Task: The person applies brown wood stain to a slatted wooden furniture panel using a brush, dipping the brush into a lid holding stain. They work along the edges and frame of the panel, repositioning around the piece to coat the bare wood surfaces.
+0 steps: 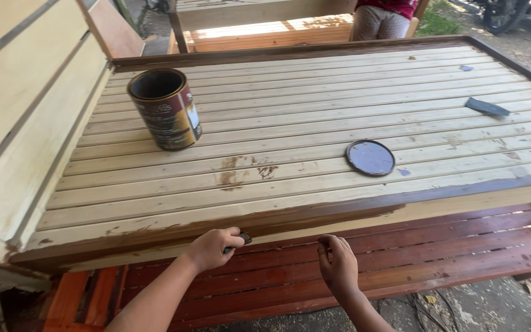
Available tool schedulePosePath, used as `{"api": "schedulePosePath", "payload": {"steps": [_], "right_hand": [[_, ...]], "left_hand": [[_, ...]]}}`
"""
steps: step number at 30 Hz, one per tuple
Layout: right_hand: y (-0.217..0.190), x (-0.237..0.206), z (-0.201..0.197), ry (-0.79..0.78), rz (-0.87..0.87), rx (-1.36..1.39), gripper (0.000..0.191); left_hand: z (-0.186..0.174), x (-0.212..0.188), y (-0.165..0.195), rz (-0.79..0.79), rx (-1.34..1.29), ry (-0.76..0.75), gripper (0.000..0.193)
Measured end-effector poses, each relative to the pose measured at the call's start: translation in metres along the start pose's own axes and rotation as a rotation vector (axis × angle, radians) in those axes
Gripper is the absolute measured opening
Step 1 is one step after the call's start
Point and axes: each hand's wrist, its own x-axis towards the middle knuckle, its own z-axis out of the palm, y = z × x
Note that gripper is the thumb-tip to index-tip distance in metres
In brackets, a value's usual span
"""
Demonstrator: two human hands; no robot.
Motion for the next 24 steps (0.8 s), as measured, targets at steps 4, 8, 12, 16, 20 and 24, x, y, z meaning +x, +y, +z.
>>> {"api": "schedulePosePath", "payload": {"steps": [4, 8, 12, 16, 20, 24], "right_hand": [[-0.036, -0.011, 0.038, -0.031, -0.087, 0.027, 0.013], [-0.070, -0.023, 0.074, -0.086, -0.094, 0.034, 0.011], [-0.098, -0.034, 0.100, -0.130, -0.136, 0.058, 0.010], [-0.115, -0.046, 0.117, -0.171, -0.150, 0.049, 0.013], [-0.118, -0.052, 0.122, -0.155, -0.167, 0.047, 0.014], [-0.107, -0.051, 0.118, -0.169, -0.097, 0.008, 0.013]], "left_hand": [[-0.023, -0.075, -0.045, -0.153, 0.062, -0.014, 0.015], [-0.047, -0.157, -0.093, -0.309, 0.155, 0.032, 0.020], [-0.068, -0.222, -0.120, -0.525, 0.230, 0.087, 0.046], [-0.053, -0.217, -0.119, -0.336, 0.255, 0.043, 0.033], [-0.019, -0.172, -0.098, -0.139, 0.243, 0.008, 0.036], [0.011, -0.099, -0.050, 0.154, 0.173, 0.082, 0.037]]}}
